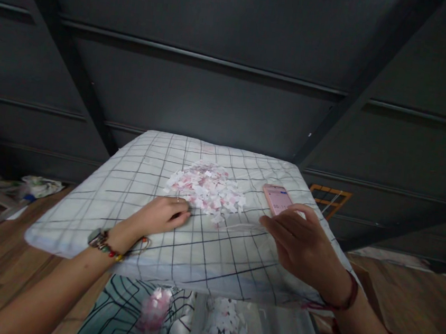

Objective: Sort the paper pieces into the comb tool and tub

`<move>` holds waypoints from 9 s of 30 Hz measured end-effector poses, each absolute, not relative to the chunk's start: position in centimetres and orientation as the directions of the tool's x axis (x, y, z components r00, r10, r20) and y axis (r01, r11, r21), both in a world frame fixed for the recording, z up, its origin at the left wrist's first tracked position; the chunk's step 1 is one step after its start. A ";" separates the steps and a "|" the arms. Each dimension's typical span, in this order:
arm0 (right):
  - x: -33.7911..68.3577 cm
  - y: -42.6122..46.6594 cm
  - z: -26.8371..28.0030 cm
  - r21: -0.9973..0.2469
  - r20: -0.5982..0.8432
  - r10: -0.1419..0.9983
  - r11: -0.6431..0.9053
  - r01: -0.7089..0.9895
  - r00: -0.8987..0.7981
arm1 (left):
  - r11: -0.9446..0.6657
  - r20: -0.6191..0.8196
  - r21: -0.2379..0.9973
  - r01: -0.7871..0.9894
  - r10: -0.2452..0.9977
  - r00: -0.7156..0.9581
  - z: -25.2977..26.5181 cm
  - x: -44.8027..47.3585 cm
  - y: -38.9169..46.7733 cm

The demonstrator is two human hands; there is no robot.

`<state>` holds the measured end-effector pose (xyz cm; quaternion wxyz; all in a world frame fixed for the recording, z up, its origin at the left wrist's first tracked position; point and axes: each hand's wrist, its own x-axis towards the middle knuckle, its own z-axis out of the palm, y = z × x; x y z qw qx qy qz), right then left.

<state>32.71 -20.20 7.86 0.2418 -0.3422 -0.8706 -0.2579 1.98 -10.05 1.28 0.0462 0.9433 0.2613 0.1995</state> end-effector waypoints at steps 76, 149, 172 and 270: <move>32.0 -20.8 8.2 0.354 0.626 0.443 0.572 0.740 -0.642 | -0.852 0.335 0.197 0.485 0.524 0.783 1.1 1.9 -9.8; 31.3 -20.1 8.6 0.346 0.561 0.429 0.656 0.671 -0.708 | -0.933 0.327 0.138 0.332 0.359 0.874 1.5 2.8 -10.5; 31.9 -20.5 9.0 0.374 0.553 0.430 0.637 0.674 -0.714 | -0.931 0.390 0.117 0.346 0.364 0.846 1.2 2.8 -10.4; 31.8 -20.6 9.7 0.359 0.537 0.395 0.693 0.626 -0.746 | -0.826 0.248 0.273 0.493 0.555 0.794 1.2 2.3 -10.0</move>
